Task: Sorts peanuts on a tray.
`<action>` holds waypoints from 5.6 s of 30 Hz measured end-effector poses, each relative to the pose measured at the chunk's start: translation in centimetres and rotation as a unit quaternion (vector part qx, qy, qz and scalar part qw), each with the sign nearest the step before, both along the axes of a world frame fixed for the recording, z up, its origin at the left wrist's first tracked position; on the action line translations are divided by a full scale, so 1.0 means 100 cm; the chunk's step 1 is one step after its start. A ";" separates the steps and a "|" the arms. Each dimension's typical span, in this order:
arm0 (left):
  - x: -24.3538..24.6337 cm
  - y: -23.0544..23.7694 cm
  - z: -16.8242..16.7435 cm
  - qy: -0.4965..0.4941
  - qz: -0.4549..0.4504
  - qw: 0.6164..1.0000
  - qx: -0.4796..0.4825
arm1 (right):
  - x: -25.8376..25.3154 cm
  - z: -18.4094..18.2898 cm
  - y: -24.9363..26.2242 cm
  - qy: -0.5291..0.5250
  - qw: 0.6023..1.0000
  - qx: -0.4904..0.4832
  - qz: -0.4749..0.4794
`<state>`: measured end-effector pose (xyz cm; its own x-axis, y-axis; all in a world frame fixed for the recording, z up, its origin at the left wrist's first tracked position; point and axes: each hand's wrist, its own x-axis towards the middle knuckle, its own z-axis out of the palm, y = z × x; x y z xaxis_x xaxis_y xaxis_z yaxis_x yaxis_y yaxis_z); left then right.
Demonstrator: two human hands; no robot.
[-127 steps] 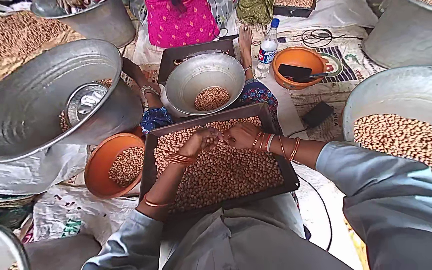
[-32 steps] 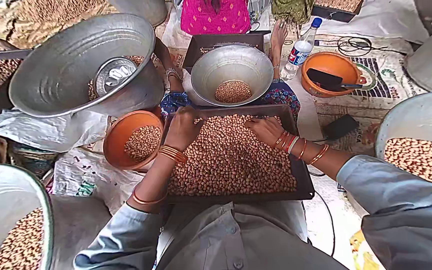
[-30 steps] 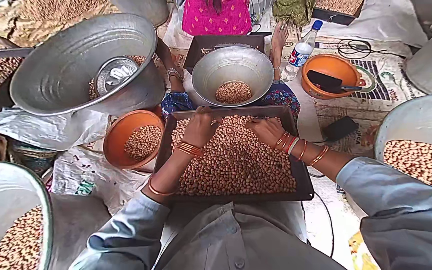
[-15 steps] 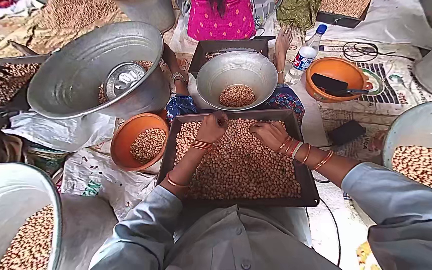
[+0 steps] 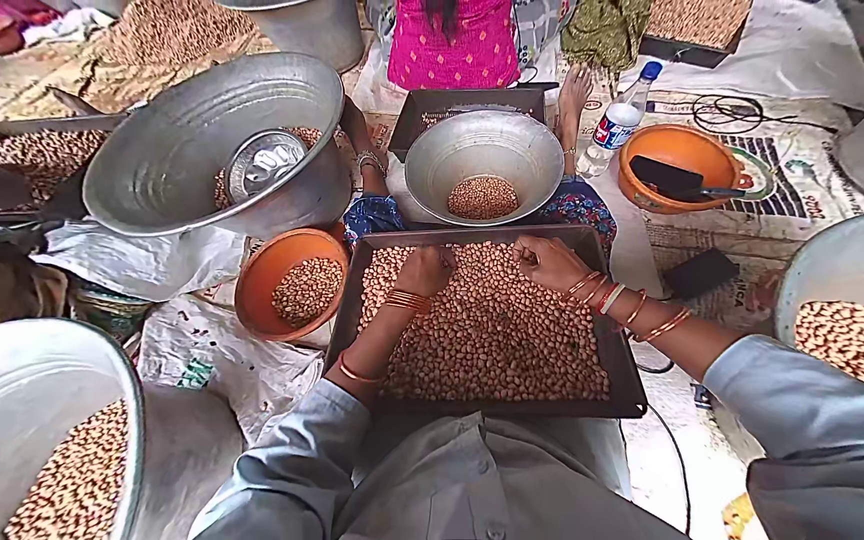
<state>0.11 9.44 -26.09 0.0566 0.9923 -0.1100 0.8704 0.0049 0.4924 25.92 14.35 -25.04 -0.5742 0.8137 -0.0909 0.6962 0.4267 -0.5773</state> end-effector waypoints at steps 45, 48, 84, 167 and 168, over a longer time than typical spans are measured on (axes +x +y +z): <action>0.091 -0.077 0.014 -0.089 -0.482 0.820 -0.296 | 0.001 0.012 0.009 0.026 0.995 -0.050 0.085; 0.106 -0.066 0.004 -0.110 -0.414 0.848 -0.314 | 0.011 0.021 0.013 0.191 0.966 -0.173 0.006; 0.078 -0.036 0.000 -0.344 -0.239 0.894 -0.160 | 0.028 0.033 -0.005 -0.230 0.925 0.057 0.298; -0.003 -0.027 0.011 -0.426 -0.061 0.898 -0.094 | 0.007 0.033 -0.064 -0.379 0.849 -0.016 0.369; -0.007 -0.033 0.015 -0.421 -0.058 0.899 -0.103 | 0.006 0.032 -0.067 -0.372 0.850 -0.005 0.373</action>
<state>-0.59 6.19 -24.59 0.3072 0.9380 -0.1604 0.1904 0.1046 0.9761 26.55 7.64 -21.86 -0.7112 0.2458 -0.6586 0.4081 0.9072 -0.1021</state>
